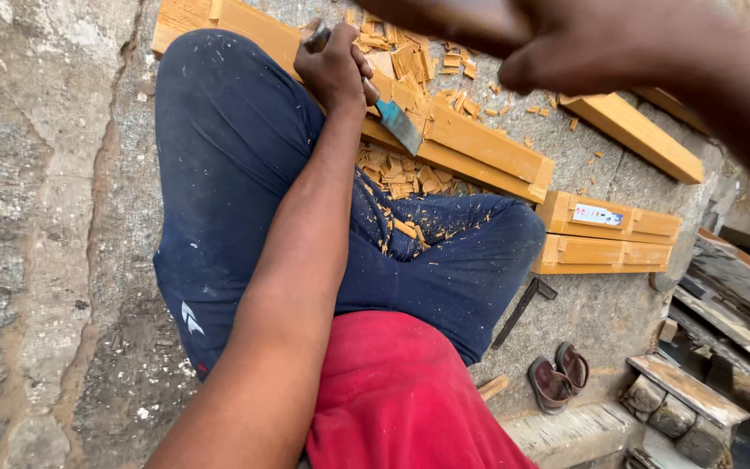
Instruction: The person chisels a wooden beam using a chisel and a wooden mallet while sitting on the ground. They carve out sections of the beam to create a rectangular notch.
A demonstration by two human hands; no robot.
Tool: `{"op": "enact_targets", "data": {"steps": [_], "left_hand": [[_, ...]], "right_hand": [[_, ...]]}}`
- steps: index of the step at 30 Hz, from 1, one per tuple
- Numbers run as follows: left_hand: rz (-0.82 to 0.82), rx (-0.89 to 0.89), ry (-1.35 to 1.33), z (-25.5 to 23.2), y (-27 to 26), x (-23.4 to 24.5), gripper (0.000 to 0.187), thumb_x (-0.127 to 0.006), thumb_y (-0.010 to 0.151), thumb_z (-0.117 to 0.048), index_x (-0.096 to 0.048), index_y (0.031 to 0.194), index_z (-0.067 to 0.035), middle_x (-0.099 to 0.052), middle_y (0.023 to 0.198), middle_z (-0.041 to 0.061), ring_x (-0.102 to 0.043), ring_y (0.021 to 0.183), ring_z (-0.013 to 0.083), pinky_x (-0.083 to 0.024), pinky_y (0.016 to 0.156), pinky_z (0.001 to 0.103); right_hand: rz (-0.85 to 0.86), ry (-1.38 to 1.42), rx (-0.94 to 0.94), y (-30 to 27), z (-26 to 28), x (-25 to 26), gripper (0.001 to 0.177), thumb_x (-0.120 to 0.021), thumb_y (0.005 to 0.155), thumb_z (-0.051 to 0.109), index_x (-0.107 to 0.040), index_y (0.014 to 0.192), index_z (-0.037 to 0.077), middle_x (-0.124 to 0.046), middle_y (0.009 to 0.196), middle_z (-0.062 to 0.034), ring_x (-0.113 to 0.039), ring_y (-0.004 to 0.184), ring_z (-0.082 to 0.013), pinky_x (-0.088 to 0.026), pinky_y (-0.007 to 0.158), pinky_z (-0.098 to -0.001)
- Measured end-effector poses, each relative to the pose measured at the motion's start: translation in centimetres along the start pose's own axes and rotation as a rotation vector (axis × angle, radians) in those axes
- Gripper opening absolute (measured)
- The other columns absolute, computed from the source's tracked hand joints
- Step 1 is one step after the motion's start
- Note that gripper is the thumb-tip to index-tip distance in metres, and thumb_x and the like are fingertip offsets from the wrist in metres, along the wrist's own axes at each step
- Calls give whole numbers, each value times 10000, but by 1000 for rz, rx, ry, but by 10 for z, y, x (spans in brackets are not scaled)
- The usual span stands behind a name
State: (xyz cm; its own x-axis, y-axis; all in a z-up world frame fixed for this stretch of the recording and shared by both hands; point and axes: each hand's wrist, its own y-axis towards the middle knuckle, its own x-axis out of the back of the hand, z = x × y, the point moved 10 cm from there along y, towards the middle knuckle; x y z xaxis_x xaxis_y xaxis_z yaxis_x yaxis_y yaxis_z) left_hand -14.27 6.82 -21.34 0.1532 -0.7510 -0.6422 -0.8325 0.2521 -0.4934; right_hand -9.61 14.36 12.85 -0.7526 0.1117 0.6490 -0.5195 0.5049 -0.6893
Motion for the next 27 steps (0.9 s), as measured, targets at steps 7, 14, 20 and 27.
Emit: {"op": "enact_targets", "data": {"steps": [7, 14, 20, 27], "left_hand": [[26, -15, 9, 2, -5, -5, 304, -684, 866, -75, -583, 1011, 173, -583, 562, 114, -567, 422, 226, -454, 382, 445], [93, -191, -86, 12, -8, -10, 291, -663, 909, -96, -585, 1144, 56, -563, 580, 80, -567, 446, 204, -554, 443, 447], [-11, -66, 70, 23, -4, -5, 273, -592, 966, -146, -555, 1032, 116, -545, 546, 91, -535, 396, 178, -489, 395, 390], [40, -151, 20, -12, -20, -22, 316, -671, 849, -134, -609, 1088, 64, -543, 518, 83, -535, 393, 165, -479, 367, 377]], "right_hand": [[-101, 426, 227, -31, -32, 12, 248, -655, 921, 220, -732, 951, -15, -662, 800, -161, -634, 674, -250, -511, 599, -388], [-25, 200, -122, -17, -23, 2, 292, -704, 960, 303, -712, 1041, 22, -658, 760, -187, -653, 662, -336, -499, 631, -489], [15, 115, 152, 1, 19, -17, 462, -794, 784, 288, -681, 1128, 2, -713, 882, -254, -684, 806, -384, -525, 752, -507], [-86, 87, -63, -26, -12, 16, 493, -788, 814, 312, -661, 1170, -4, -694, 898, -272, -693, 784, -412, -532, 711, -505]]}}
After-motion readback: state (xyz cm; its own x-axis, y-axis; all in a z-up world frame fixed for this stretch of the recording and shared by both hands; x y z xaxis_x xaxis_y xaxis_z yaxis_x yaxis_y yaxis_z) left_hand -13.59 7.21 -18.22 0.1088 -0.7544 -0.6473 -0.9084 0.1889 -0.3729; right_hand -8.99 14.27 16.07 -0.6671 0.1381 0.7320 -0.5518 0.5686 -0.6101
